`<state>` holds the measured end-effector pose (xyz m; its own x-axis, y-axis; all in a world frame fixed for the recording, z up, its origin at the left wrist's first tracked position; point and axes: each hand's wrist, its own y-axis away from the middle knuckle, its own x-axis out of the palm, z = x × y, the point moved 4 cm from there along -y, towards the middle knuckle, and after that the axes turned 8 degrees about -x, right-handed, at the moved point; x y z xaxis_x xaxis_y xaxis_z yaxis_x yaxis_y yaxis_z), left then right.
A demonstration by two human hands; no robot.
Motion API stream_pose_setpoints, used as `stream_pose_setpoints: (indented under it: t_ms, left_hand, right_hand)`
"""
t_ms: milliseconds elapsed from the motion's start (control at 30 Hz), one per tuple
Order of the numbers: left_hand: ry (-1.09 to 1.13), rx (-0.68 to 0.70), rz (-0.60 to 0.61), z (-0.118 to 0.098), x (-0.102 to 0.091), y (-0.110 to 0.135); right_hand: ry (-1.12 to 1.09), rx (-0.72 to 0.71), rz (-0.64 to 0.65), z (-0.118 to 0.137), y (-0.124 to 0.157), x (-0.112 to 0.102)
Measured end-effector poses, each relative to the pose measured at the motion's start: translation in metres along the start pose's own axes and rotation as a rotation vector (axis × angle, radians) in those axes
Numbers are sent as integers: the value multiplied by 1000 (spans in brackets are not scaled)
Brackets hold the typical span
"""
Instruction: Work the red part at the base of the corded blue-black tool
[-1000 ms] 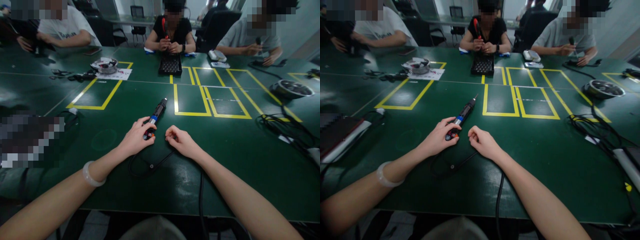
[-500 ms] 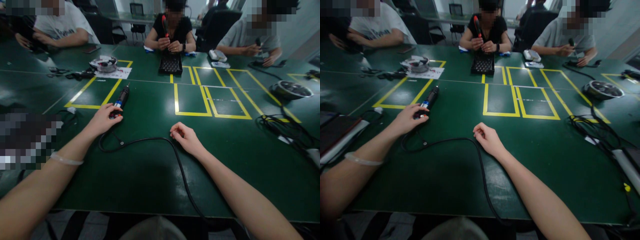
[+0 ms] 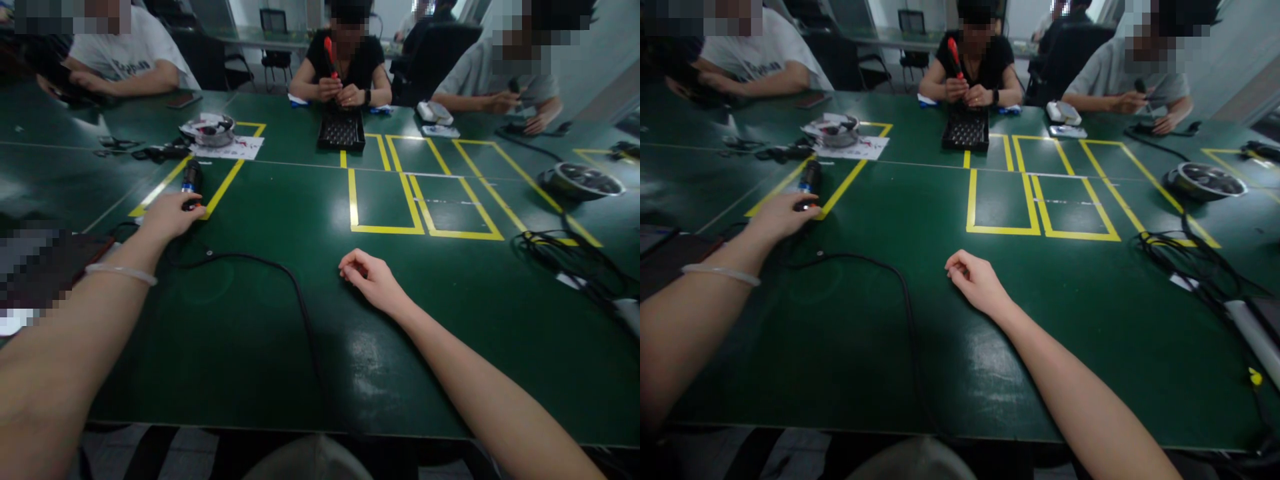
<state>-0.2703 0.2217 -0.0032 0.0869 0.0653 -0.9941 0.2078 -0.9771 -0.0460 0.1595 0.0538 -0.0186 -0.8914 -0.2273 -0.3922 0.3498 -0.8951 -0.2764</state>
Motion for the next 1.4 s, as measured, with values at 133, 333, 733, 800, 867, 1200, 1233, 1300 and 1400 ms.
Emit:
stream_pose_setpoints:
  t_ms: [133, 333, 733, 800, 867, 1200, 1233, 1300, 1400]
  left_hand:
    - [-63, -13, 23, -4, 3, 3]
    - [-129, -14, 18, -13, -2, 9]
    - [-89, 19, 16, -59, -7, 63]
    - [-73, 43, 18, -75, -4, 82]
    - [-56, 86, 9, -95, -2, 106]
    - [-32, 458, -8, -199, -4, 220]
    - [-18, 482, 3, -205, -2, 225]
    - [23, 521, 15, -213, 0, 232]
    - [102, 565, 28, -217, 2, 237]
  right_hand:
    - [-2, -13, 4, 0, 0, 0]
    - [12, -15, 8, -1, 1, 2]
    - [-43, -4, -42, 1, 0, 0]
    - [-30, -19, -74, 7, 1, -2]
    - [-2, -43, -65, 14, 1, -1]
    - [98, -111, 77, 21, 4, 15]
    - [98, -112, 101, 20, 4, 16]
    - [95, -115, 141, 19, 5, 19]
    - [73, -125, 172, 20, 5, 21]
